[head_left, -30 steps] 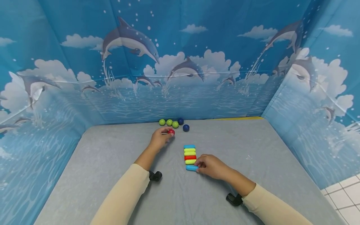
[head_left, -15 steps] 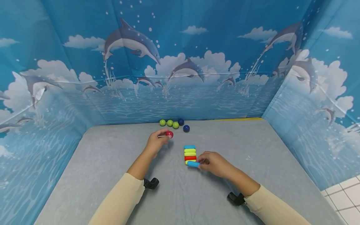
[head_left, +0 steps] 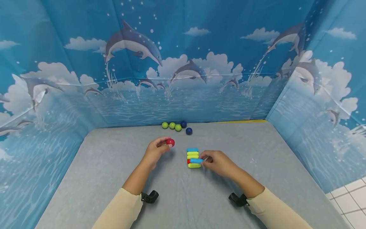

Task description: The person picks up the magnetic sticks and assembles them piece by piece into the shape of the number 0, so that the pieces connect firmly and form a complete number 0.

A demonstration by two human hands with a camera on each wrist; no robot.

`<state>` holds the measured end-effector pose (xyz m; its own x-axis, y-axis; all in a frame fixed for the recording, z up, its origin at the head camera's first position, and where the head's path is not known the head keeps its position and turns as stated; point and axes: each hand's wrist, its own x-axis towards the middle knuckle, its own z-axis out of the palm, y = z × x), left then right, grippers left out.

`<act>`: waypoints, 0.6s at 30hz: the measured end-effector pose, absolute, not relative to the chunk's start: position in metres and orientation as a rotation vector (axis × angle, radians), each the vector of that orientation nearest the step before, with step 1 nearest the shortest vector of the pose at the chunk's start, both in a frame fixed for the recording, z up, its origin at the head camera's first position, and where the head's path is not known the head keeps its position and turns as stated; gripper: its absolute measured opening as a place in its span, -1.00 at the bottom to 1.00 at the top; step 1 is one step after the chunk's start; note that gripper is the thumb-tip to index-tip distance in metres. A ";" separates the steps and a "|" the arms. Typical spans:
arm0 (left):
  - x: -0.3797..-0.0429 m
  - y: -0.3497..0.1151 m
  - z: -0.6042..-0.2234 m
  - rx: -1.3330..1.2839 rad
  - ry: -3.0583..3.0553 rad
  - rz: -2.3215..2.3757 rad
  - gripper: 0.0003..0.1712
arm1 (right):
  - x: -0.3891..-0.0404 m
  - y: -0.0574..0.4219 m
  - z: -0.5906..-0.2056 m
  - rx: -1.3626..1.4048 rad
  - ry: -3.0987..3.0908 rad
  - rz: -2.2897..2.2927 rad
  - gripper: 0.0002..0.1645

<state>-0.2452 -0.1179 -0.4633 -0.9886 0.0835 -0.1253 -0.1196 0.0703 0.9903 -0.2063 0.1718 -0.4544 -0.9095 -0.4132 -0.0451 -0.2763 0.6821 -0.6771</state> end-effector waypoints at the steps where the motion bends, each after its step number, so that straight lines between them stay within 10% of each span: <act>1: -0.243 -0.118 -0.463 -0.030 2.183 2.048 -0.48 | -0.206 0.172 -0.454 -0.564 2.701 -1.051 -0.78; 18: -0.212 -0.109 -0.460 0.067 2.156 2.018 -0.52 | -0.208 0.163 -0.445 -0.505 2.690 -1.206 -0.75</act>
